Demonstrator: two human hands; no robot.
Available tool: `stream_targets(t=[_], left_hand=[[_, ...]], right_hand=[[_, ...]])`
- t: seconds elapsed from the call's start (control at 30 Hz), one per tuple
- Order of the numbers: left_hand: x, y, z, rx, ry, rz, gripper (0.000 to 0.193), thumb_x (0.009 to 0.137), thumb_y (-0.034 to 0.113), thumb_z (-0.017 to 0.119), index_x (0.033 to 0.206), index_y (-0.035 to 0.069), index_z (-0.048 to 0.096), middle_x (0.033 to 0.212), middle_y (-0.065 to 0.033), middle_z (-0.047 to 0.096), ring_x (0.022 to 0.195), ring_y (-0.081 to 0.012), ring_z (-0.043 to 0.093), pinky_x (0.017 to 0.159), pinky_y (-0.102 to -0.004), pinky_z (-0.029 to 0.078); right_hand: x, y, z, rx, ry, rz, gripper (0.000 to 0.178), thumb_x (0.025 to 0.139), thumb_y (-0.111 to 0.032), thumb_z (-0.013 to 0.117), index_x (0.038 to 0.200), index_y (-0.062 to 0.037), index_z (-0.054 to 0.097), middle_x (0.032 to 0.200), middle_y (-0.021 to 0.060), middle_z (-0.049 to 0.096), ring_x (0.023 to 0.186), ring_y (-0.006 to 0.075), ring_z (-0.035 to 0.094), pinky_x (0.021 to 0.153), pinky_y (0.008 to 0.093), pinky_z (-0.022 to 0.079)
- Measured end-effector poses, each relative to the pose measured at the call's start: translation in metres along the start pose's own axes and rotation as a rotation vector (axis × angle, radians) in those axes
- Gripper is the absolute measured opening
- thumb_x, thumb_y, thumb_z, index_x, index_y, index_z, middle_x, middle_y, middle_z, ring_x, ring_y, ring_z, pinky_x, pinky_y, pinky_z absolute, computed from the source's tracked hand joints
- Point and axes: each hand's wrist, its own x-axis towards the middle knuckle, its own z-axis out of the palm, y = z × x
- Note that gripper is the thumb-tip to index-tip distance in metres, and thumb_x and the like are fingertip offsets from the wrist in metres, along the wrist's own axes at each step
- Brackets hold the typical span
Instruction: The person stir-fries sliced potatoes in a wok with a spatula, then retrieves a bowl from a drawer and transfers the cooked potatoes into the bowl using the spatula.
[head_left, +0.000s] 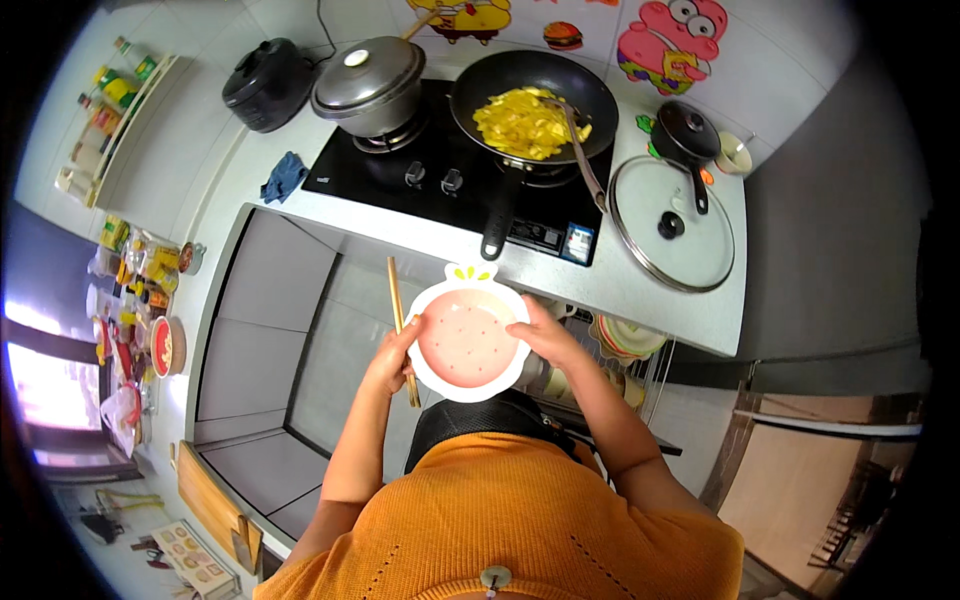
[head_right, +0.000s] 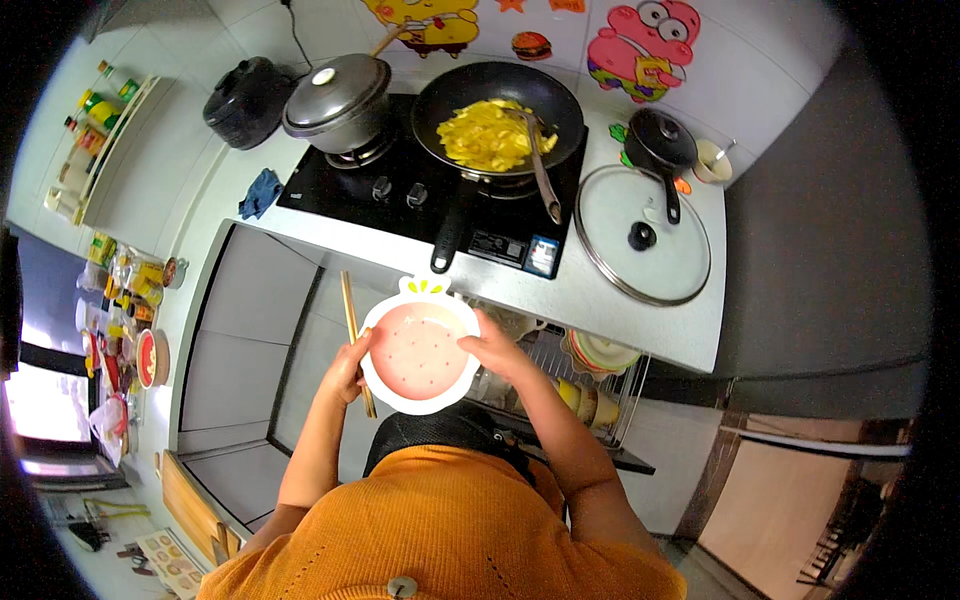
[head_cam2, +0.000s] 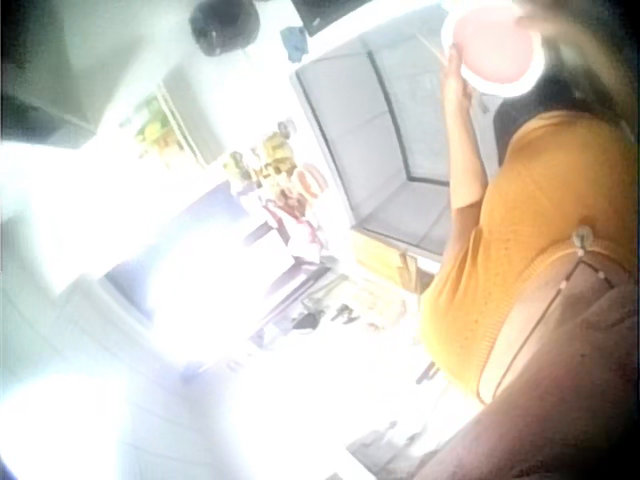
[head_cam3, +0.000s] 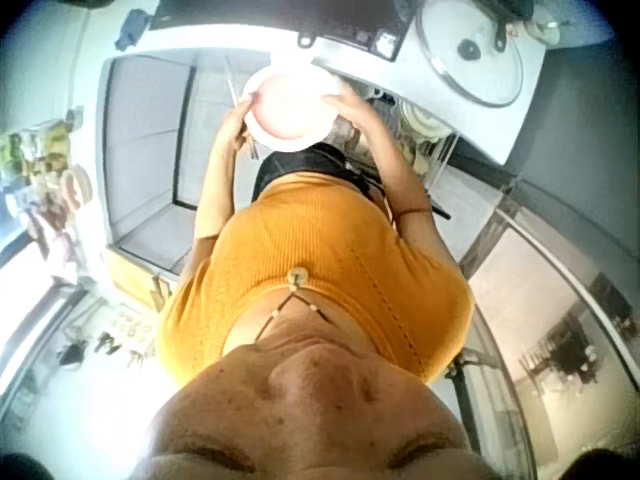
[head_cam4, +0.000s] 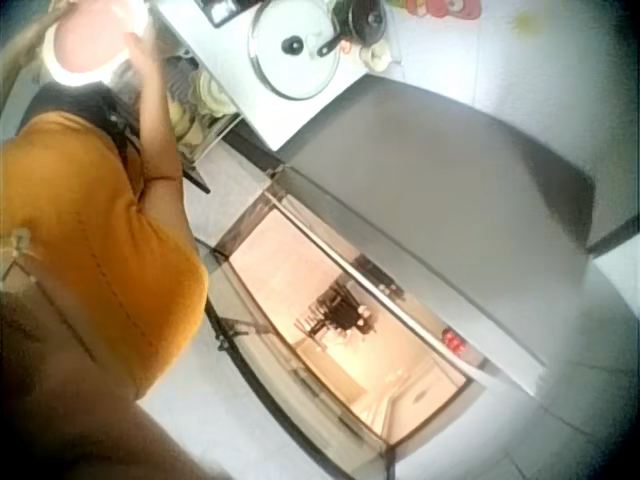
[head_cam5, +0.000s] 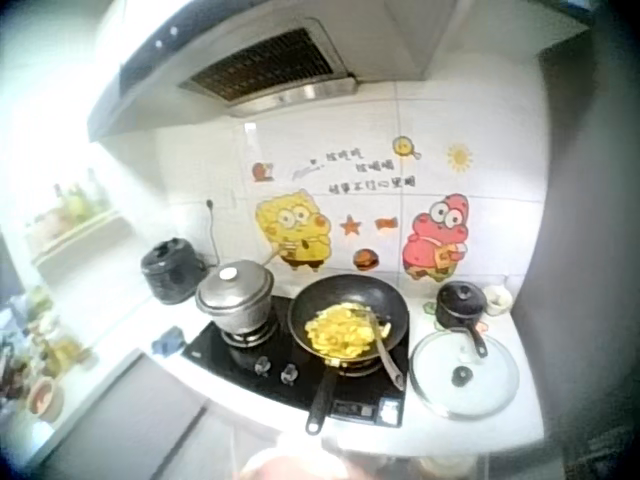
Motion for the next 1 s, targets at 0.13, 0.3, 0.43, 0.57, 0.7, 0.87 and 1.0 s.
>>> stream_targets(t=[0.13,0.3,0.43,0.57,0.7,0.87,1.0], left_hand=[[-0.004,0.009,0.001,-0.154,0.215,0.017,0.038,0.087,0.041,0.060,0.096,0.004,0.057,0.063,0.0010,0.055,0.040,-0.0054,0.043,0.032,-0.0209,0.025],[0.002,-0.006,-0.043,-0.147,0.097,0.084,0.043,0.085,0.032,0.062,0.109,-0.003,0.058,0.086,-0.0082,0.065,0.064,-0.0127,0.062,0.049,-0.0227,0.049],[-0.011,0.008,-0.023,-0.136,0.159,0.154,0.029,0.082,0.028,0.062,0.090,0.000,0.061,0.058,0.0004,0.053,0.034,-0.0070,0.034,0.031,-0.0212,0.022],[-0.020,0.014,-0.022,-0.139,0.154,0.208,0.021,0.080,0.022,0.060,0.086,0.002,0.058,0.058,-0.0009,0.053,0.035,-0.0076,0.038,0.031,-0.0208,0.023],[-0.021,0.025,-0.021,-0.225,0.194,0.243,0.021,0.078,0.020,0.058,0.088,0.001,0.056,0.060,-0.0015,0.054,0.035,-0.0087,0.039,0.030,-0.0214,0.024],[-0.010,0.030,-0.028,-0.353,0.291,0.232,0.017,0.077,0.019,0.057,0.084,0.004,0.055,0.061,-0.0013,0.054,0.035,-0.0094,0.039,0.030,-0.0208,0.024],[-0.002,0.051,-0.033,-0.353,0.324,0.245,0.018,0.077,0.018,0.056,0.086,0.002,0.055,0.062,-0.0013,0.053,0.039,-0.0089,0.043,0.030,-0.0207,0.024]], right_hand=[[0.023,0.005,0.013,-0.092,-0.134,0.040,0.054,0.086,-0.019,0.059,0.132,-0.0002,0.038,0.115,0.0132,0.056,0.102,0.0174,0.056,0.082,0.0313,0.050],[0.029,-0.006,0.021,0.087,-0.237,0.146,0.058,0.094,-0.034,0.051,0.138,-0.0029,0.032,0.120,0.0142,0.054,0.102,0.0170,0.059,0.079,0.0317,0.054],[0.034,-0.005,0.021,0.144,-0.243,0.106,0.052,0.097,-0.033,0.043,0.140,-0.0070,0.031,0.119,0.0109,0.055,0.102,0.0182,0.059,0.082,0.0330,0.053],[0.020,-0.037,0.019,-0.006,-0.173,0.066,0.047,0.098,-0.031,0.042,0.139,-0.0075,0.035,0.120,0.0108,0.056,0.100,0.0193,0.060,0.081,0.0332,0.051],[-0.001,-0.069,-0.011,-0.117,0.066,-0.195,0.030,0.095,-0.019,0.048,0.122,-0.0059,0.053,0.109,0.0073,0.062,0.090,0.0142,0.062,0.071,0.0270,0.051],[0.000,-0.089,-0.080,-0.134,0.590,-0.435,0.024,0.090,-0.012,0.051,0.112,-0.0059,0.058,0.104,0.0055,0.063,0.082,0.0111,0.061,0.065,0.0225,0.046],[0.017,-0.122,-0.110,-0.875,0.857,-0.550,0.030,0.086,-0.015,0.057,0.114,-0.0048,0.057,0.108,0.0096,0.058,0.090,0.0216,0.061,0.070,0.0327,0.049]])
